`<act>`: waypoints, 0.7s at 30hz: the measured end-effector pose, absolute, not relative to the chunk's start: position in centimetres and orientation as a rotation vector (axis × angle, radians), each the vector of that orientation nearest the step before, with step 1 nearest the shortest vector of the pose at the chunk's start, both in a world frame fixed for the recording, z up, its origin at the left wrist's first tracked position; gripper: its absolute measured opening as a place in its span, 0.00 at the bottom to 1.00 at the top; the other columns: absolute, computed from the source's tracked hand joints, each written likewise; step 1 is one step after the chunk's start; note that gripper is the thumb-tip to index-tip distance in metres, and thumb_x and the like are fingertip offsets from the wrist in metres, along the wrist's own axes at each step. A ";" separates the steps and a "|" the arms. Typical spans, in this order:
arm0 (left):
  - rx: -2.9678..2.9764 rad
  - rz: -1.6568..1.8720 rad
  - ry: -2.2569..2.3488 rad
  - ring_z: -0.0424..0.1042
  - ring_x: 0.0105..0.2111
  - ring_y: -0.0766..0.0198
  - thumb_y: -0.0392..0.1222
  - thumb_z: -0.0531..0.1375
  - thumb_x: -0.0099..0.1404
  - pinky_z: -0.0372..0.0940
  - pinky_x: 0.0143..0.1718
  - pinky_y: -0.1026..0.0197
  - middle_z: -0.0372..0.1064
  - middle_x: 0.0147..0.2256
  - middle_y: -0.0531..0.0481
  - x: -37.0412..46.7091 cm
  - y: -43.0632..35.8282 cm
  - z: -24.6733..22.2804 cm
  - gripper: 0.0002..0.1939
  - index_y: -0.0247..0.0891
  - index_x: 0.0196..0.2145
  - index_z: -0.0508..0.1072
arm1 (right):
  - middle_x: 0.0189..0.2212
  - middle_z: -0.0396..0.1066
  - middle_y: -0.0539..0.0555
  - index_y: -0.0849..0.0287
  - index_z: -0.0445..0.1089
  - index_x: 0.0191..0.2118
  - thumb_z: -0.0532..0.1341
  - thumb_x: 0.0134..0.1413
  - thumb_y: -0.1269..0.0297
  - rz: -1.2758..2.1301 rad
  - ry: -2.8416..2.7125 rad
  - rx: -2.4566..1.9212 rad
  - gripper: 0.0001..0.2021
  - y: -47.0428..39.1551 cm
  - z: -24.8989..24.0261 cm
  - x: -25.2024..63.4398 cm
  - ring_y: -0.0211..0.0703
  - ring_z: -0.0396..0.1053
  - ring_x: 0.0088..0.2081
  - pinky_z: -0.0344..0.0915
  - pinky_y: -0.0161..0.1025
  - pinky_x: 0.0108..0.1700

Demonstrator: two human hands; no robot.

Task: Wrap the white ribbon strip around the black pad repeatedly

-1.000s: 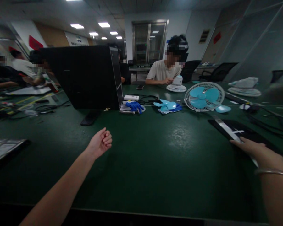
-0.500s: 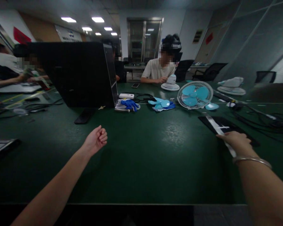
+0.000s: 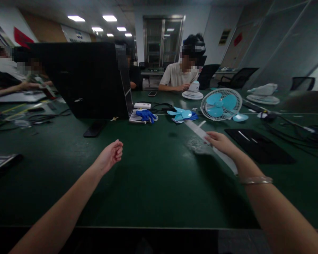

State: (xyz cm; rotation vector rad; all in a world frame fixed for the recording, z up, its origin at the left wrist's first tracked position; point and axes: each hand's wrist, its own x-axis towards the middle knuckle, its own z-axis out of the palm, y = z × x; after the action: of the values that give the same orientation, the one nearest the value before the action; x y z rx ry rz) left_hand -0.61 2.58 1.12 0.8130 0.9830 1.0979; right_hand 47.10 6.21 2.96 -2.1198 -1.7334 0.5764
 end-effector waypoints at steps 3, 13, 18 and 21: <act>0.969 1.104 1.020 0.64 0.21 0.71 0.48 0.58 0.65 0.57 0.21 0.69 0.70 0.30 0.51 -0.1 2.2 1.1 0.12 0.39 0.42 0.72 | 0.44 0.72 0.57 0.55 0.67 0.57 0.56 0.57 0.47 0.902 -1.991 -1.745 0.27 4.5 4.2 41.5 0.49 0.69 0.41 0.68 0.44 0.43; 1.243 0.620 0.845 0.71 0.24 0.65 0.41 0.62 0.62 0.57 0.21 0.69 0.76 0.33 0.46 1.0 1.1 0.2 0.11 0.38 0.43 0.77 | 0.47 0.72 0.52 0.51 0.69 0.55 0.55 0.60 0.50 1.203 -2.463 -1.291 0.21 0.4 4.7 32.8 0.44 0.70 0.41 0.67 0.44 0.45; 1.348 0.530 0.873 0.74 0.33 0.60 0.32 0.62 0.60 0.63 0.30 0.66 0.76 0.34 0.45 1.2 0.6 0.4 0.11 0.37 0.41 0.78 | 0.41 0.75 0.45 0.39 0.64 0.58 0.61 0.54 0.50 1.105 -2.353 -1.699 0.25 1.9 4.2 36.3 0.44 0.70 0.42 0.67 0.41 0.47; 1.276 0.803 0.948 0.72 0.32 0.62 0.23 0.61 0.55 0.60 0.28 0.69 0.75 0.33 0.48 1.1 0.8 0.5 0.15 0.39 0.36 0.79 | 0.51 0.70 0.56 0.52 0.59 0.62 0.58 0.57 0.54 0.787 -2.100 -2.093 0.28 3.5 4.2 41.0 0.52 0.66 0.51 0.61 0.47 0.55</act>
State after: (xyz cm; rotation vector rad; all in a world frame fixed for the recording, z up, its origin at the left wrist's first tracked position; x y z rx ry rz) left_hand 1.11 0.82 0.48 1.2764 0.9481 0.8027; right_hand 41.03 3.46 4.17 -2.0926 -2.0996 0.7865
